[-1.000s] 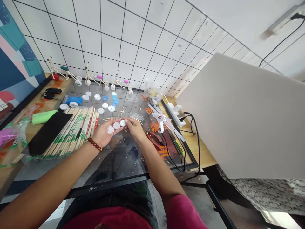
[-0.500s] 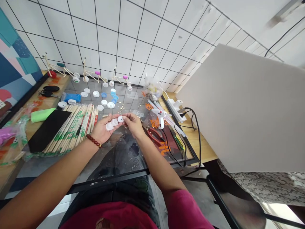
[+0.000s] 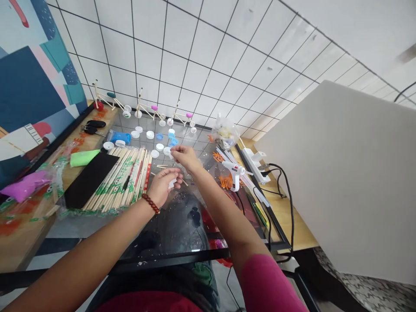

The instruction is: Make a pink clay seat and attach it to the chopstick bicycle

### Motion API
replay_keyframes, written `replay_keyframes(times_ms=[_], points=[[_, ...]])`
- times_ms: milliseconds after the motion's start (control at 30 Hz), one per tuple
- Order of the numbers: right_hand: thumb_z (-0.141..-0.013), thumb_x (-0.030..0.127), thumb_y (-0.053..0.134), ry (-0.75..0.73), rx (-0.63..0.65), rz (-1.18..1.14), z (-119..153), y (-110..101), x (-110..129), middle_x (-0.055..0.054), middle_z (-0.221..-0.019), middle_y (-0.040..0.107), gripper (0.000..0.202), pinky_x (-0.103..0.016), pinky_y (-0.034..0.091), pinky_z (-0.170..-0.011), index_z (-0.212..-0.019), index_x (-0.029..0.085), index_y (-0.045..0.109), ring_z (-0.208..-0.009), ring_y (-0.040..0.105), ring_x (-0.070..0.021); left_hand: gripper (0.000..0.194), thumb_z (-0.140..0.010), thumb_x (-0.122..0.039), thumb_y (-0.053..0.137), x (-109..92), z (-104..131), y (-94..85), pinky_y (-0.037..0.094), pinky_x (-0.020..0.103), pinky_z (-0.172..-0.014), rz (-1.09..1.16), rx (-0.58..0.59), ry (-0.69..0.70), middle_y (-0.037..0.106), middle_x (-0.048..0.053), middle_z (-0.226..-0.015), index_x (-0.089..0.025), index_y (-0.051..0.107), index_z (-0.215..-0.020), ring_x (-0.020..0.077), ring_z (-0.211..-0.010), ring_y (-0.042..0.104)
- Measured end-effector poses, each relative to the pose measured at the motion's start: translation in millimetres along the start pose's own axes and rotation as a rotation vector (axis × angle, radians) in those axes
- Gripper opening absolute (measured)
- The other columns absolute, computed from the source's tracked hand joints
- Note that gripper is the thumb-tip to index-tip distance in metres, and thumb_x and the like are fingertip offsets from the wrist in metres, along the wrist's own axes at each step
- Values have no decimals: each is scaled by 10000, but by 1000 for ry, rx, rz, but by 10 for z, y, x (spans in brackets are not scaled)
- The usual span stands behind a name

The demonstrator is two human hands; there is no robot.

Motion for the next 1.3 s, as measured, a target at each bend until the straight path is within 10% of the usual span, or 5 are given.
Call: replay_keyframes(times_ms=[267,567,767,967,1300], points=[[-819,89,574,-174,79,537,-835,506,559,-61,-1061,703,261,-359,462,-927,-946,230,753,-1062,624,-244,197,-607,-217,760,22,-25,30,440,227,-538,9,4,4,666,23,-711,-134,693,-772,109,-596,587],[-879,107,512,-131,33,491,-1099,556,526,-103,-1174,640,233,-378,462,-953,-990,177,705,-1112,593,-248,199,-595,-224,774,50,-66,38,460,223,-550,39,-6,-32,661,15,-669,-143,698,-760,112,-594,594],[-978,206,414,-61,131,200,-783,308,546,-23,-863,657,200,-234,489,-674,-941,175,608,-730,588,-114,208,-642,-202,788,42,-64,1,522,255,-594,79,-6,-47,704,52,-742,-124,716,-821,119,-604,627],[-874,196,625,129,422,-616,-110,49,338,29,-680,548,72,-163,402,-554,-824,175,578,-609,507,-80,199,-688,-115,747,34,-88,3,588,313,-756,133,-16,-9,710,29,-833,-139,696,-878,145,-707,709],[-766,240,755,190,394,-696,431,-321,-89,8,-674,578,138,-195,419,-589,-816,159,655,-633,522,-99,197,-868,-58,515,-48,-8,50,596,351,-889,267,80,-119,762,173,-966,-58,692,-954,234,-922,752]])
Point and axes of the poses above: each hand's wrist, its own z-axis away from the middle knuckle, its own y-axis out of the palm, x = y × z, the point moved 5 cm from there along -z, towards the middle knuckle
